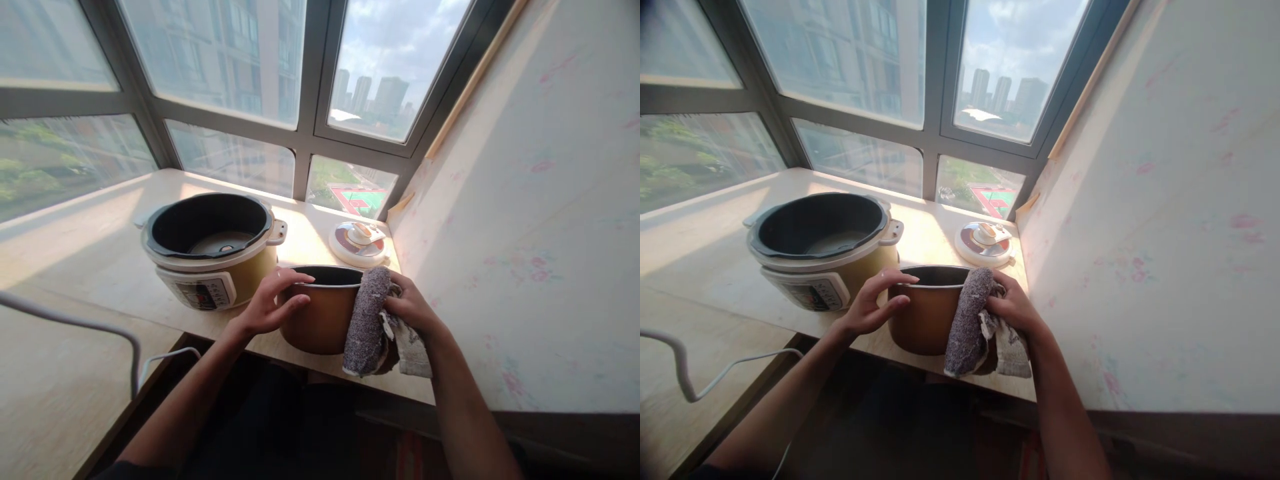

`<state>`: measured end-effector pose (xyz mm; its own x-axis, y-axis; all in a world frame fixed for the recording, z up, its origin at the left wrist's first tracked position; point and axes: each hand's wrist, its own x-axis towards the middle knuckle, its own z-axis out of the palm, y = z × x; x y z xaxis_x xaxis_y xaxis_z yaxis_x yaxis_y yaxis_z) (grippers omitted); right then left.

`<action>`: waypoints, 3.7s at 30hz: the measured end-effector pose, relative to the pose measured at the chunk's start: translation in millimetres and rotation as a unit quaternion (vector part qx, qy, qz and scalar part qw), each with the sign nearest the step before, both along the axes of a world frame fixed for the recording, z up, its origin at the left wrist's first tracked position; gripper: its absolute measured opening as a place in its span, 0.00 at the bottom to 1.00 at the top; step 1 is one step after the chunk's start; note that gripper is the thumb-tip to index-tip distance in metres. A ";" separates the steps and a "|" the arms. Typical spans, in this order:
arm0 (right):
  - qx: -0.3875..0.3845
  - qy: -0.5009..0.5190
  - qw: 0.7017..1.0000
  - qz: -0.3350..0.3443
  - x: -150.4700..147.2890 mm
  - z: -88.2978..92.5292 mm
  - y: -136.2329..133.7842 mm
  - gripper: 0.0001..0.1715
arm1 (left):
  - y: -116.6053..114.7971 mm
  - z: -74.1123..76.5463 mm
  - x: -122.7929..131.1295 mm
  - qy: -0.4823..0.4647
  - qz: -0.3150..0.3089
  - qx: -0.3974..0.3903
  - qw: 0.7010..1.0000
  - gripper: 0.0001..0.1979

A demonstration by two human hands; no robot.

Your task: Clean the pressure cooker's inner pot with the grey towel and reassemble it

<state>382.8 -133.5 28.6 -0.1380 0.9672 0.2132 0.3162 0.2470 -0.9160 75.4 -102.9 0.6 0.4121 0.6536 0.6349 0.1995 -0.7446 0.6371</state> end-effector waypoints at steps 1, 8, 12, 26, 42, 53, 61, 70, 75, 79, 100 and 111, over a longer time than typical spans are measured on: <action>0.001 -0.001 1.000 -0.002 -2.7 1.7 -2.5 0.22 | -4.2 4.9 3.4 0.036 0.003 0.021 0.999 0.16; -0.009 -0.006 1.000 -0.026 -29.4 11.2 -21.0 0.16 | -29.4 34.8 45.0 0.302 0.074 0.095 0.946 0.13; 0.015 -0.029 0.995 -0.093 -45.1 6.6 -36.1 0.13 | -35.5 38.1 61.4 0.320 0.097 0.069 0.940 0.09; 0.208 -0.183 0.940 -0.197 -60.0 -6.0 -50.9 0.35 | -5.7 -0.4 36.2 -0.012 0.093 -0.052 0.994 0.13; 0.080 -0.183 0.924 -0.325 49.2 -66.0 31.8 0.19 | 16.6 -20.8 17.9 -0.140 0.081 -0.102 0.982 0.26; 0.026 -0.050 0.998 0.003 44.3 -26.7 0.4 0.43 | 30.4 -37.4 10.0 -0.174 0.036 -0.119 0.977 0.26; -0.050 0.010 0.996 0.071 33.9 -12.6 -20.2 0.53 | 38.4 -43.4 21.7 -0.310 0.037 -0.129 0.941 0.25; -0.014 -0.012 1.000 -0.015 12.6 -0.9 -31.3 0.37 | 30.3 -37.0 25.4 -0.286 0.031 -0.143 0.947 0.22; -0.056 -0.012 0.998 0.002 5.2 10.6 -34.6 0.34 | 4.8 -5.3 19.1 -0.082 0.050 -0.046 0.994 0.21; -0.037 -0.045 0.998 -0.025 -13.5 19.3 -39.6 0.31 | -25.4 29.2 34.7 0.175 0.087 0.113 0.974 0.19; 0.224 -0.089 0.965 -0.102 -9.8 -15.3 -55.4 0.33 | -11.8 11.1 69.2 -0.071 0.253 -0.063 0.963 0.33; 0.019 0.088 0.990 -0.106 42.0 -47.1 -3.2 0.29 | 13.1 2.2 56.1 -0.235 0.230 -0.190 0.925 0.30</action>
<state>424.7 -136.6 -18.5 0.1098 0.9612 0.2532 0.2019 0.2279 -0.9525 131.6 -89.8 2.8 -0.2284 0.9036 0.3625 0.0736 -0.3552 0.9319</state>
